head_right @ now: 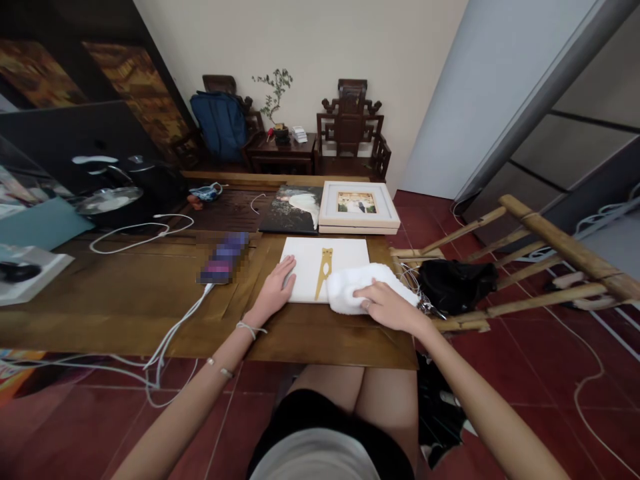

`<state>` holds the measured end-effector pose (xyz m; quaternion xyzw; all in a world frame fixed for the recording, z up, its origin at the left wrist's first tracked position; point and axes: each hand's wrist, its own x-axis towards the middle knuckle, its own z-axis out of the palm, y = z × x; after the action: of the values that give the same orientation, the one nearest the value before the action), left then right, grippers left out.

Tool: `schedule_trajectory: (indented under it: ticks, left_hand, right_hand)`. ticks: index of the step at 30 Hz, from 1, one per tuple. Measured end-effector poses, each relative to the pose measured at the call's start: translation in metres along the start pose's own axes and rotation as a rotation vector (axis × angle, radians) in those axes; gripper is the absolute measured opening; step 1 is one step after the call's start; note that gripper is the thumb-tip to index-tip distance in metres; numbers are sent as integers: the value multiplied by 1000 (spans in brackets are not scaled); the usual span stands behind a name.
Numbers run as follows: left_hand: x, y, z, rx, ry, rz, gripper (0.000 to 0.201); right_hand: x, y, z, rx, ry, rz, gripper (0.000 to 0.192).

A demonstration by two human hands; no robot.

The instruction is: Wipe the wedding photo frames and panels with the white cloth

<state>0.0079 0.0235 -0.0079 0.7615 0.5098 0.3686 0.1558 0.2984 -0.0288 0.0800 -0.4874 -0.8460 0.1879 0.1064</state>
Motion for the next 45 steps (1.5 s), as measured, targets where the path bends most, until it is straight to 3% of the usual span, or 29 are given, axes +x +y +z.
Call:
schedule_trajectory:
  ticks: [3,7,10,13,16,19,23,26,29,33,38,41,45]
  left_hand:
    - [0,0,0,-4,5,3,40]
    - [0,0,0,-13,14,9,40]
    - [0,1,-1,-34,16,1,40]
    - [1,2,-2,-69,14,-27,41]
    - [1,2,-1,-99,23,-43,42]
    - [0,1,0,-99,27,-39,43]
    - [1,0,0,-72,23,-32,41]
    - [2,0,0,-56,17,-21,40]
    - [2,-1,1,-48,11,-21,40]
    - [2,-1,2,-73,22,-18,40]
    - [2,6,-6,-233,93,-102,41]
    - [3,10,-13,-416,214,-179,48]
    - [2,10,-16,-472,304,-198,52]
  right_hand:
    - [10,6,-12,34,-99,-42,28]
    - [63,15,-17,4,10,58,32]
    - [105,5,-3,-13,71,108,37]
    - [129,-21,24,-70,95,91,40]
    - [123,-52,51,-216,95,-6,39]
    - [90,-77,66,-287,54,-93,36]
    - [33,-96,64,-248,-27,-203,33]
    - [13,-95,53,-154,-87,-242,32]
    - [24,-78,42,-53,-68,-219,34]
    - [73,-52,36,-53,26,-95,38]
    - [129,-56,47,-205,126,17,38]
    - [129,-77,61,-255,86,-106,34]
    - [84,-100,65,-192,-19,-327,30]
